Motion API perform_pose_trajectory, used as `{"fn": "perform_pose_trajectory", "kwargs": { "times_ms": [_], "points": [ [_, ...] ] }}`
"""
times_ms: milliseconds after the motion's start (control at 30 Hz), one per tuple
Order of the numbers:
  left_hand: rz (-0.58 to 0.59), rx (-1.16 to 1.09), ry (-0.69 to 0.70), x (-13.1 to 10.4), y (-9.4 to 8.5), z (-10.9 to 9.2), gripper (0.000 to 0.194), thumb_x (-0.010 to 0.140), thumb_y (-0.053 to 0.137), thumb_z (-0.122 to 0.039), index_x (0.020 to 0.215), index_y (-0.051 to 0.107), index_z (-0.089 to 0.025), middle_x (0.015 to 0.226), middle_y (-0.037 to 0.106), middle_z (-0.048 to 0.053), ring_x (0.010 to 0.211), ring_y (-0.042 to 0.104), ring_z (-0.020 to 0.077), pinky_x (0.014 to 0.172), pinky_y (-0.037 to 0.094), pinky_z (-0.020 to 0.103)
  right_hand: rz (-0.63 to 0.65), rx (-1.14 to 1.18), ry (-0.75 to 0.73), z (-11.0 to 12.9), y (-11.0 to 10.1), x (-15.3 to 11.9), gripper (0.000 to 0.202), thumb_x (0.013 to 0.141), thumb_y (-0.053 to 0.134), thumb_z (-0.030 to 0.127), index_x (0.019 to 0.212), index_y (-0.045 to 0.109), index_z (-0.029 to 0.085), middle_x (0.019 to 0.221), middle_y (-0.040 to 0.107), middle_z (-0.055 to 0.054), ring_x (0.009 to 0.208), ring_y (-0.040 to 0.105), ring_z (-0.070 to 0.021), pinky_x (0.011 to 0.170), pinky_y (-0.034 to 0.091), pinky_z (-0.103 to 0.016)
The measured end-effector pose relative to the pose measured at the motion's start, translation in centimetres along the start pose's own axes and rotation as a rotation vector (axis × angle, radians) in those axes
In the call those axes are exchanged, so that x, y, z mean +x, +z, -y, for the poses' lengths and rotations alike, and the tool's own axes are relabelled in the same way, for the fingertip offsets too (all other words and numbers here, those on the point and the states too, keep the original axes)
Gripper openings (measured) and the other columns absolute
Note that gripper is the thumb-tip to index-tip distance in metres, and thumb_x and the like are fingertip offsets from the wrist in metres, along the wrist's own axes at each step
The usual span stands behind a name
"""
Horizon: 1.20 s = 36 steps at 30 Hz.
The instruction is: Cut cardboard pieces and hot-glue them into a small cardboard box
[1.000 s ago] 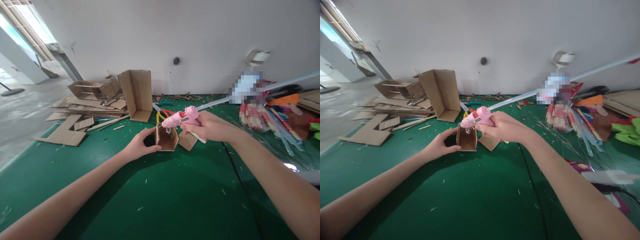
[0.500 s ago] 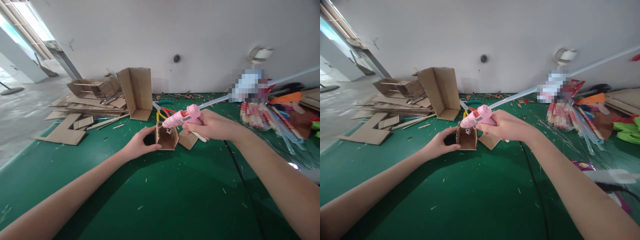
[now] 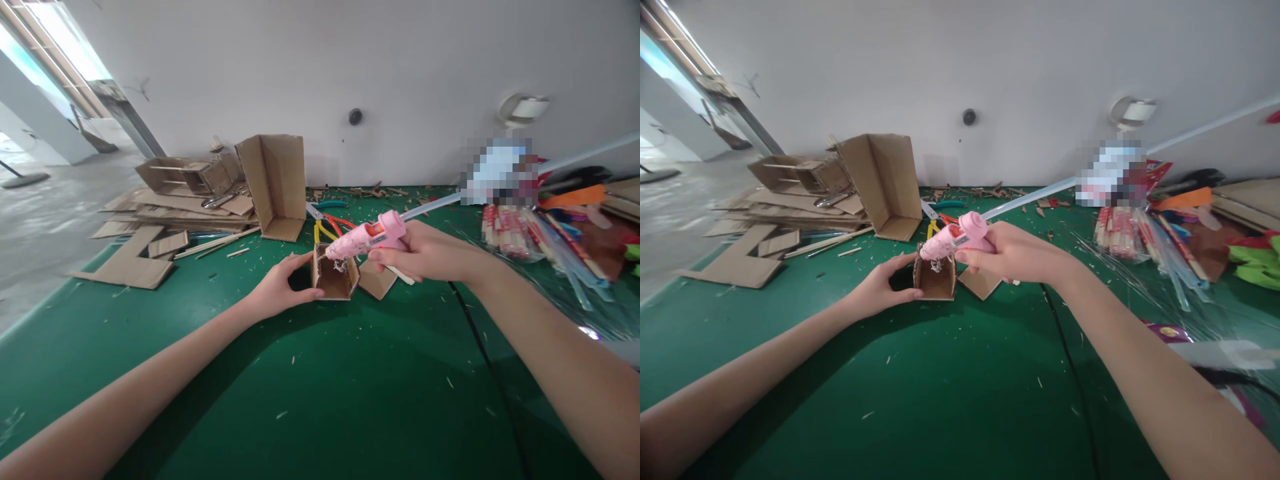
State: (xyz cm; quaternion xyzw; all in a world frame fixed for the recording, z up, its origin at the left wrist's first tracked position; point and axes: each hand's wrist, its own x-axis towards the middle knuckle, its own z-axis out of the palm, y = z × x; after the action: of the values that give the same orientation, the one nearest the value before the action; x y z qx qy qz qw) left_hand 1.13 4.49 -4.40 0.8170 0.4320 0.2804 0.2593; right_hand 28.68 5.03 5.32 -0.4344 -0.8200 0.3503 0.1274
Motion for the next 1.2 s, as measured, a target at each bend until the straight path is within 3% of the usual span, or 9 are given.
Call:
{"fn": "perform_pose_trajectory", "kwargs": {
  "times_ms": [133,333,600,1200],
  "points": [
    [-0.001,0.008,0.002,0.02,-0.03,-0.04,0.073,0.073,0.069,-0.051,0.135,0.045,-0.021,0.130,0.057,0.010,0.118,0.053,0.0275,0.100,0.042,0.044,-0.009,-0.012,-0.007,-0.14,0.05,0.04,0.039,0.087,0.050,0.052,0.066,0.051,0.019,0.048,0.040,0.006,0.042,0.041,-0.0086,0.043,0.032,-0.024],
    [-0.013,0.042,0.012,-0.03,-0.07,0.13,0.072,0.073,0.068,-0.052,0.134,0.046,-0.021,0.129,0.057,0.010,0.119,0.052,0.0275,0.100,0.042,0.043,-0.002,-0.009,-0.012,-0.39,0.03,-0.08,0.038,0.084,0.056,0.052,0.065,0.047,0.020,0.048,0.034,0.006,0.043,0.031,-0.0081,0.042,0.020,-0.025],
    [-0.007,0.038,0.004,-0.02,0.04,0.18,0.071,0.073,0.068,-0.051,0.134,0.046,-0.022,0.129,0.058,0.010,0.119,0.052,0.0281,0.100,0.042,0.045,-0.018,-0.005,0.002,-0.58,0.05,0.03,0.035,0.084,0.054,0.052,0.071,0.054,0.020,0.049,0.036,0.006,0.043,0.035,-0.0085,0.042,0.023,-0.025],
    [-0.011,0.037,0.003,0.11,0.19,0.40,0.071,0.072,0.069,-0.051,0.133,0.048,-0.021,0.127,0.058,0.011,0.117,0.053,0.0283,0.098,0.042,0.046,-0.019,-0.047,-0.026,-0.25,0.10,-0.02,0.039,0.082,0.057,0.055,0.067,0.046,0.021,0.050,0.032,0.007,0.045,0.030,-0.0082,0.043,0.017,-0.026]
  ]
}}
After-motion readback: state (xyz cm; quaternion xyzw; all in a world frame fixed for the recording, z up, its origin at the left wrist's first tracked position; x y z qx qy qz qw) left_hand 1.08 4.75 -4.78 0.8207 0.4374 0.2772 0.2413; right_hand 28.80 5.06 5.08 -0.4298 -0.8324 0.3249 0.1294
